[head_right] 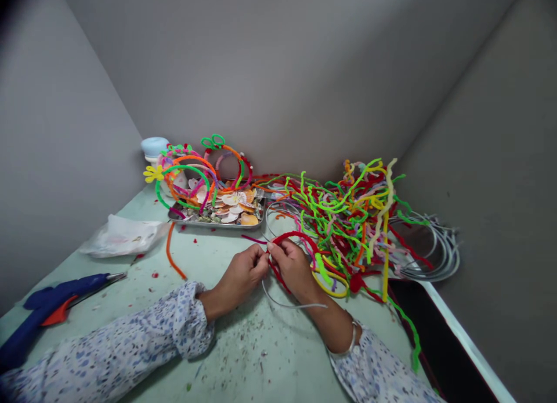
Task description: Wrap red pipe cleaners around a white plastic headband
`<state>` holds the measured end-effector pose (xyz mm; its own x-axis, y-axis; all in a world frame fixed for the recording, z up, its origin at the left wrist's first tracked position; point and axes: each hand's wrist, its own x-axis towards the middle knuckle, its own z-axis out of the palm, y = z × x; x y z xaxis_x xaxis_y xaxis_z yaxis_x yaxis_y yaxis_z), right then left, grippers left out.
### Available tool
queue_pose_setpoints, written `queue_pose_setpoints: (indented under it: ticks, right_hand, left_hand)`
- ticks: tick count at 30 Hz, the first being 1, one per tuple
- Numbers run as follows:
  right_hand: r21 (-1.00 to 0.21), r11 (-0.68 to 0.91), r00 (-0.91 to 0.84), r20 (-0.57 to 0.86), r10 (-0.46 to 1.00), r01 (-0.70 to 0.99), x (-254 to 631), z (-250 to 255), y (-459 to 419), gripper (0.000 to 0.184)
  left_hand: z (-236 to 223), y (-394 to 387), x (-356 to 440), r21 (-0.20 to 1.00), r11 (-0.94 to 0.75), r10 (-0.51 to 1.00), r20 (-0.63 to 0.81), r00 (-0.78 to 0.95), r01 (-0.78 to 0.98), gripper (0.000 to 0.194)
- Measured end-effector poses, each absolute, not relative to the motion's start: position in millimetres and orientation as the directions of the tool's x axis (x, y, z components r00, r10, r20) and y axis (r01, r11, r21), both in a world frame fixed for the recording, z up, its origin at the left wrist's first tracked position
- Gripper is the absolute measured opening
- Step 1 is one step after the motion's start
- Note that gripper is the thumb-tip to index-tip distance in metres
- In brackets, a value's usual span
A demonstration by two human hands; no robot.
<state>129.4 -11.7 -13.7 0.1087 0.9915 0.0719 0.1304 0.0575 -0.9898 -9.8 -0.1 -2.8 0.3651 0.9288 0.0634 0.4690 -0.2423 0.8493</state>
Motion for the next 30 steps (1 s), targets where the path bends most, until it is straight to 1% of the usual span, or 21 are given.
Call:
queue_pose_setpoints:
  ticks: [9, 18, 30]
  right_hand:
    - [-0.982, 0.065, 0.123, 0.087, 0.989, 0.177, 129.0, -12.1, -13.0, 0.028]
    - [-0.982, 0.044, 0.136, 0.07, 0.988, 0.185, 128.6, -12.8, -12.2, 0.029]
    - [-0.978, 0.02, 0.139, 0.049, 0.989, 0.206, 127.3, -11.8, -13.4, 0.032]
  left_hand:
    - [-1.9, 0.6, -13.8, 0.881, -0.286, 0.91, 0.126, 0.396, 0.376, 0.019]
    - [-3.3, 0.5, -13.6, 0.841, -0.311, 0.909, 0.128, 0.396, 0.442, 0.02]
    - [0.9, 1.2, -13.9, 0.747, -0.359, 0.906, 0.133, 0.403, 0.56, 0.02]
